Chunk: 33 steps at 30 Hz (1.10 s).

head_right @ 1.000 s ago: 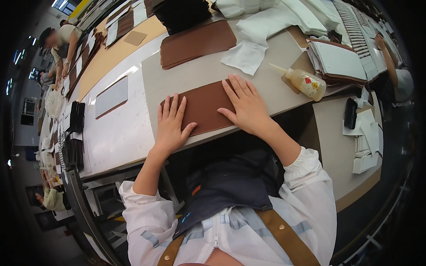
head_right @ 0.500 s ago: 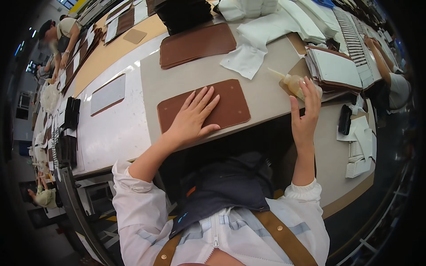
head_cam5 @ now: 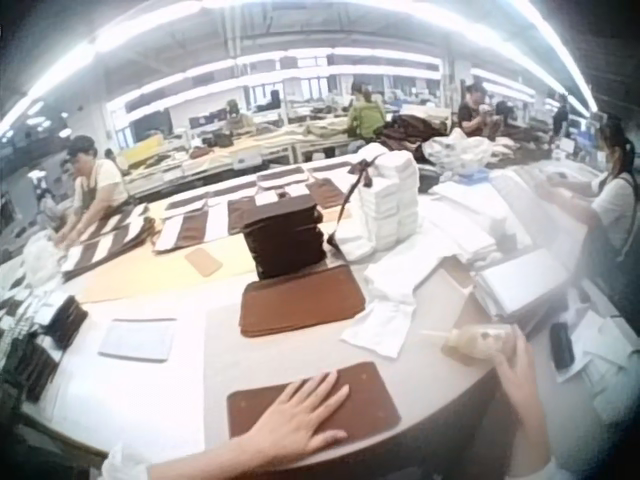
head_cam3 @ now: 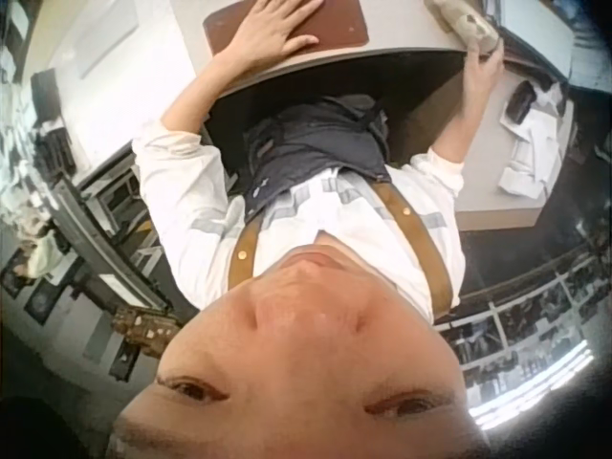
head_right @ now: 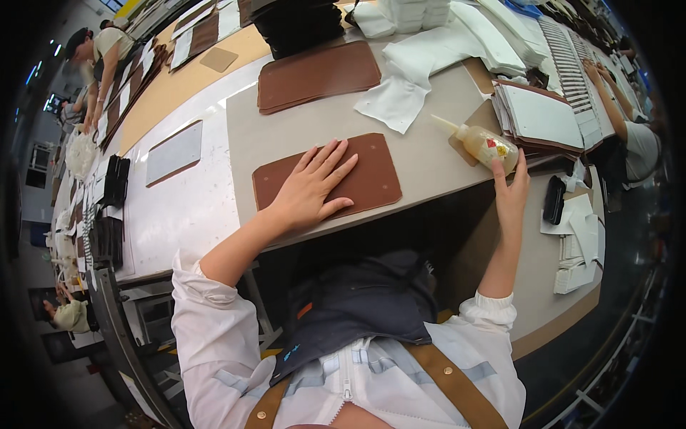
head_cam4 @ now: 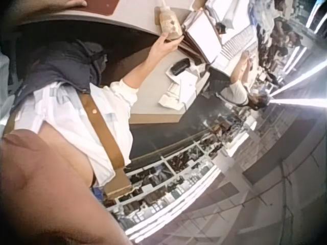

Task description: The person repeatedly applies glue from a squeeze bottle onto brown rectangular pads, then places white rectangular sheets on top and presses them down. The person handles the materials one at a time and stacks the finished units on the table.

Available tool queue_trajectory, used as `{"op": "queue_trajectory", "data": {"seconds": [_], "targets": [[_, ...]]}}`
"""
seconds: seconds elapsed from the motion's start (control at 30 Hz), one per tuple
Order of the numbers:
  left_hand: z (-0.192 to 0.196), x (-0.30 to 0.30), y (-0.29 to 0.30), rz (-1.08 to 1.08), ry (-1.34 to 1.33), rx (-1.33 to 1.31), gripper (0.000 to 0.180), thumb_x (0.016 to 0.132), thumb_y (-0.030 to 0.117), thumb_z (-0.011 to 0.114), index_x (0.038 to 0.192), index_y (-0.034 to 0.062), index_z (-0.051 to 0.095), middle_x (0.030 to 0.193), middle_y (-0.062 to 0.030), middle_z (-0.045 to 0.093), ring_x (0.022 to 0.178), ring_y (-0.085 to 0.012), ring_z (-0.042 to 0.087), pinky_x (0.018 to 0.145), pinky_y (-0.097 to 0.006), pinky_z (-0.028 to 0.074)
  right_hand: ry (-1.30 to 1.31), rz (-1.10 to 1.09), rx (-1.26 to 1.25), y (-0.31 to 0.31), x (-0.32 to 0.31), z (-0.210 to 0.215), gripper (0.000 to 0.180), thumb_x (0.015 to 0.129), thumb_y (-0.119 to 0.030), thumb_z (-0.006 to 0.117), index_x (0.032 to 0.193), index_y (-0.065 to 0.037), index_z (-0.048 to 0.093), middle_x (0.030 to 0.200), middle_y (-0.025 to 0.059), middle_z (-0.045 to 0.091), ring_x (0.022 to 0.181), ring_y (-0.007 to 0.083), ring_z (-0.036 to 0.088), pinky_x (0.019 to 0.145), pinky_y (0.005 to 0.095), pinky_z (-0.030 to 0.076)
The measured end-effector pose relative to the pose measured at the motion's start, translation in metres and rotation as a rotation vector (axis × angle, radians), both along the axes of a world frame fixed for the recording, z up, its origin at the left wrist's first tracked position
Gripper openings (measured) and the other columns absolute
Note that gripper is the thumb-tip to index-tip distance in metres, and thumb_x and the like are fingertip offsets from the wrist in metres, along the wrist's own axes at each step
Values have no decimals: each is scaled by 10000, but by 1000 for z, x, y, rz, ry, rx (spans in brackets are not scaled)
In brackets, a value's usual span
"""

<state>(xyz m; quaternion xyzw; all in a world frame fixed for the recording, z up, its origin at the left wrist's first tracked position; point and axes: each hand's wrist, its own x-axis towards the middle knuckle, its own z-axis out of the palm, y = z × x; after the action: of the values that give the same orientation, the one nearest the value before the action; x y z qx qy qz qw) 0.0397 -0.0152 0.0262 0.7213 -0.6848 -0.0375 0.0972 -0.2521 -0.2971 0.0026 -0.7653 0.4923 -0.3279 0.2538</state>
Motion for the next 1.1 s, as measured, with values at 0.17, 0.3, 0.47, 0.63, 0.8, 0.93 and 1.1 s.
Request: {"op": "queue_trajectory", "data": {"seconds": [0.17, 0.3, 0.47, 0.63, 0.8, 0.93, 1.1], "targets": [[-4, -4, 0, 37, -34, -22, 735, 982, 561, 462, 1565, 146, 295, 1637, -149, 208, 1519, -318, 165, 1241, -479, 131, -464, 167, 256, -8, 2, -3, 603, 968, -375, 668, 1376, 18, 461, 1286, 137, 575, 1205, 223, 567, 1030, 343, 432], [-4, -10, -8, 85, -23, -25, 757, 973, 580, 470, 1554, 120, 314, 1633, -152, 215, 1512, -320, 185, 1237, -479, 145, -946, 171, 348, 5, 5, 12, 467, 991, -311, 644, 1322, -19, 492, 1279, 125, 581, 1185, 207, 582, 996, 354, 486], [-9, -9, -44, -130, 34, -131, 785, 963, 625, 451, 1525, 84, 362, 1602, -169, 286, 1500, -325, 222, 1229, -478, 163, -1258, 284, 540, 10, 3, 43, 509, 968, -325, 672, 1332, -15, 496, 1308, 135, 579, 1161, 216, 608, 922, 385, 552], [-15, -13, -52, -128, -1, -162, 762, 971, 618, 438, 1512, 83, 389, 1588, -165, 322, 1496, -326, 237, 1228, -475, 172, -1144, 212, 413, 7, 4, 44, 573, 927, -365, 723, 1322, -14, 503, 1254, 117, 605, 1145, 208, 615, 921, 351, 544], [-17, -17, -50, -65, 15, -179, 751, 976, 599, 451, 1517, 83, 379, 1592, -174, 310, 1494, -336, 240, 1227, -470, 176, -975, 272, 273, 31, 28, 53, 591, 893, -333, 771, 1305, -12, 495, 1203, 91, 602, 1120, 176, 607, 951, 333, 520], [-24, -23, -44, 129, 19, -170, 760, 979, 578, 469, 1538, 81, 335, 1613, -181, 259, 1505, -338, 210, 1231, -456, 167, -872, 304, 264, 39, 42, 51, 636, 866, -304, 807, 1318, -8, 472, 1195, 79, 594, 1117, 154, 591, 964, 319, 507], [-15, -9, 10, 261, 15, -32, 805, 969, 575, 487, 1575, 99, 254, 1643, -173, 181, 1526, -321, 147, 1235, -447, 132, -848, 399, 334, 50, 44, 51, 675, 833, -277, 840, 1323, -9, 461, 1194, 75, 591, 1119, 155, 581, 993, 301, 471]]}}
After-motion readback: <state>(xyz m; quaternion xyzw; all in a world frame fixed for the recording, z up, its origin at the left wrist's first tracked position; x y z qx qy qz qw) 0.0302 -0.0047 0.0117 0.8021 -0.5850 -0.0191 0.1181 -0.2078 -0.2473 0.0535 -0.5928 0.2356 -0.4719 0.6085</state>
